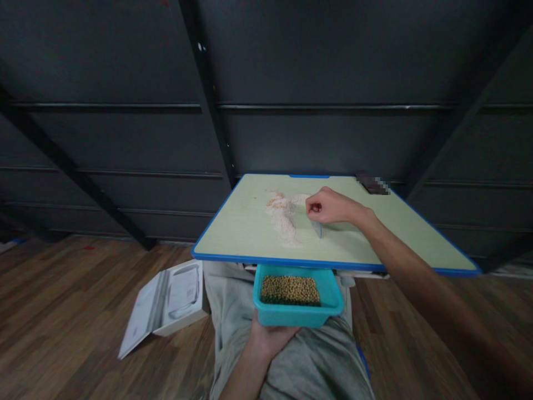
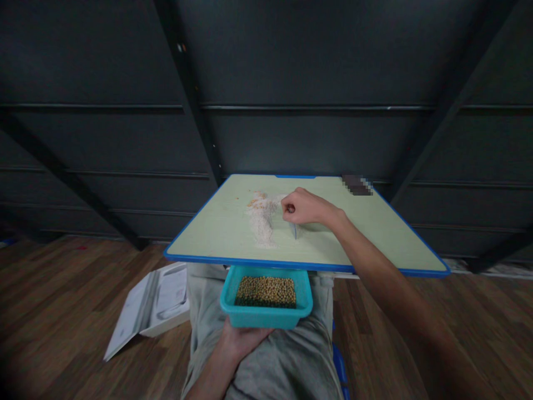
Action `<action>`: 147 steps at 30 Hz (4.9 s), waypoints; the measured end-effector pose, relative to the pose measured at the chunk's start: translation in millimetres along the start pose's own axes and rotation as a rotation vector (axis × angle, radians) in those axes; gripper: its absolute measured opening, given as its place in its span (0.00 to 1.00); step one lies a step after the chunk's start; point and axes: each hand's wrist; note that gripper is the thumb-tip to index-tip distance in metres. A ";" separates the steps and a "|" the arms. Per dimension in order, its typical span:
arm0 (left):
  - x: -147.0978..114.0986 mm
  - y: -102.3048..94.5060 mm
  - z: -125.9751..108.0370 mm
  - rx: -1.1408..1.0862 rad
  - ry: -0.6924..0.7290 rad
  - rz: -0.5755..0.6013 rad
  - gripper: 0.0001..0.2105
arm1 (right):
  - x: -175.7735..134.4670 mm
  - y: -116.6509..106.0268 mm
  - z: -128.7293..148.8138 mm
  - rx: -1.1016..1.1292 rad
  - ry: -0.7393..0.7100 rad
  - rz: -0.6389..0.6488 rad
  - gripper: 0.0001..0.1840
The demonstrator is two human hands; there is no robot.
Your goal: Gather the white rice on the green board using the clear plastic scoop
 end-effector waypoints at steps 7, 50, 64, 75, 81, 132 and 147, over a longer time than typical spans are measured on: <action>3.1 -9.4 -2.3 -0.038 -0.037 0.093 0.23 | 0.6 1.5 7.4 0.175 -0.029 -0.001 0.10; -4.3 11.4 2.5 0.079 -0.020 0.098 0.21 | -10.1 -17.8 12.2 0.390 0.078 0.288 0.15; 2.7 -0.9 2.0 0.021 -0.007 0.097 0.20 | 6.4 3.2 -3.4 0.500 0.178 -0.109 0.14; 10.6 5.0 6.8 -0.007 -0.072 0.205 0.22 | 110.7 2.6 -29.2 0.229 0.145 -0.131 0.12; 11.4 2.8 9.1 -0.007 -0.088 0.219 0.22 | 171.5 22.8 -30.3 0.082 0.145 -0.084 0.12; 11.6 -3.7 8.4 -0.050 -0.092 0.199 0.22 | 121.8 18.6 -63.6 -0.053 0.070 0.173 0.13; 12.4 -10.3 5.3 -0.043 -0.057 0.171 0.19 | 78.8 18.1 -55.2 -0.103 0.180 -0.177 0.15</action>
Point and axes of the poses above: each hand's wrist, its own x-axis towards the middle knuckle, its own y-axis out of the palm, z = x × y, and after that the axes turned 13 degrees about -x, right-handed
